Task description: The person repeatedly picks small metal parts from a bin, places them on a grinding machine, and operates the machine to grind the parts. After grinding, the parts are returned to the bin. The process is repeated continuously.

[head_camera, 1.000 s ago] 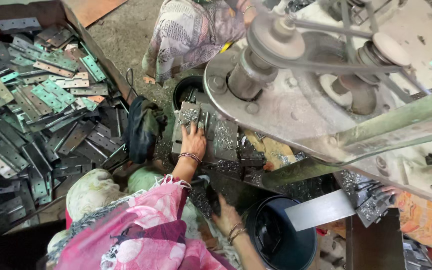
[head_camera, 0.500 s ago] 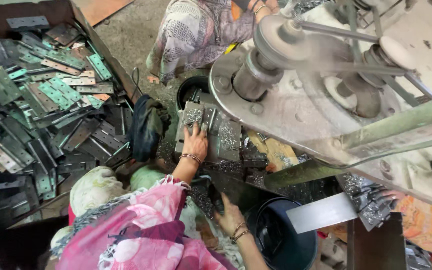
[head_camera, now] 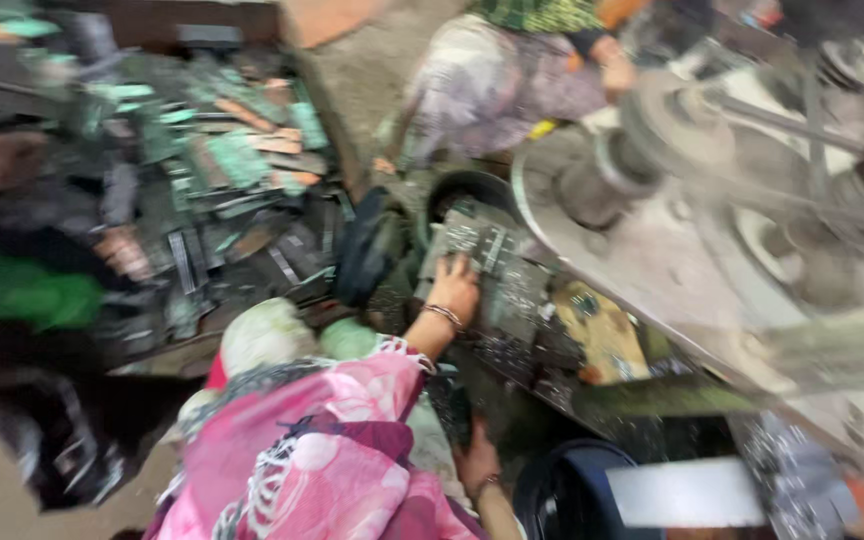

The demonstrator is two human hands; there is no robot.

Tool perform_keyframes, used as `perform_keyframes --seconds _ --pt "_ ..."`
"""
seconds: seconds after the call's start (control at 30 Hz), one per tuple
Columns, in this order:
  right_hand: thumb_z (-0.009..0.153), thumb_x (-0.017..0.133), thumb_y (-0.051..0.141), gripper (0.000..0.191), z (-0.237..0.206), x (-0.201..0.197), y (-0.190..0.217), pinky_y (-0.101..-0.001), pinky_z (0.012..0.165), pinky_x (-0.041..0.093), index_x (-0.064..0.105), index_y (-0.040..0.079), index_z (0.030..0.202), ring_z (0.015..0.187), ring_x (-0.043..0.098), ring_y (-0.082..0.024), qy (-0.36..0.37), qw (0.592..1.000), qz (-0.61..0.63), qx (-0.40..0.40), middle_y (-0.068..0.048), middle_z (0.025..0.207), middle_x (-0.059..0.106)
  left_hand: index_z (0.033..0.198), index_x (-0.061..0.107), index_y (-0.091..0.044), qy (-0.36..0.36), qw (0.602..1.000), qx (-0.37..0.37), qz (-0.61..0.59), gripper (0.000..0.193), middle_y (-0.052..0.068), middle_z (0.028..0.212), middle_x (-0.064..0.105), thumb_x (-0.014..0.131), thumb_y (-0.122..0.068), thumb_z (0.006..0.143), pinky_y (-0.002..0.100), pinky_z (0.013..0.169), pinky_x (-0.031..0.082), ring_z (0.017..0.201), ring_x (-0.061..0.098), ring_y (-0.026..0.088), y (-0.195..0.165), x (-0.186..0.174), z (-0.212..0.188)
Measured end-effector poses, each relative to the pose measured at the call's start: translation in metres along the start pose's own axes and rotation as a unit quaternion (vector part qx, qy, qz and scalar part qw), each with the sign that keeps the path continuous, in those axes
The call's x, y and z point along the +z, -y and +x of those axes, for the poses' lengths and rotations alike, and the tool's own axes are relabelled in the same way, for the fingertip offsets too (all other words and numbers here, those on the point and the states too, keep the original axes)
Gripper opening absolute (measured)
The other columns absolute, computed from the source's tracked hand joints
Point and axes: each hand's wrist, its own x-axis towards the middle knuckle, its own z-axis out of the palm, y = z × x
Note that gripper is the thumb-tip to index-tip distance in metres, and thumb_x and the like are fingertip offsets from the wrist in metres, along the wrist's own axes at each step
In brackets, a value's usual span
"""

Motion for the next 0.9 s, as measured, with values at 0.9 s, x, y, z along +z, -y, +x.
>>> perform_keyframes --seconds 0.9 --pt "0.086 0.069 0.037 0.084 0.040 -0.041 0.017 -0.0505 0.097 0.055 0.024 0.027 0.157 0.109 0.069 -0.046 0.089 0.987 -0.121 0.051 -0.028 0.113 0.072 0.132 0.066 -0.011 -0.393 0.886 -0.160 -0.187 0.048 0.009 0.142 0.061 0.070 -0.009 0.084 0.051 0.111 0.041 0.134 0.050 0.038 0.097 -0.098 -0.254"
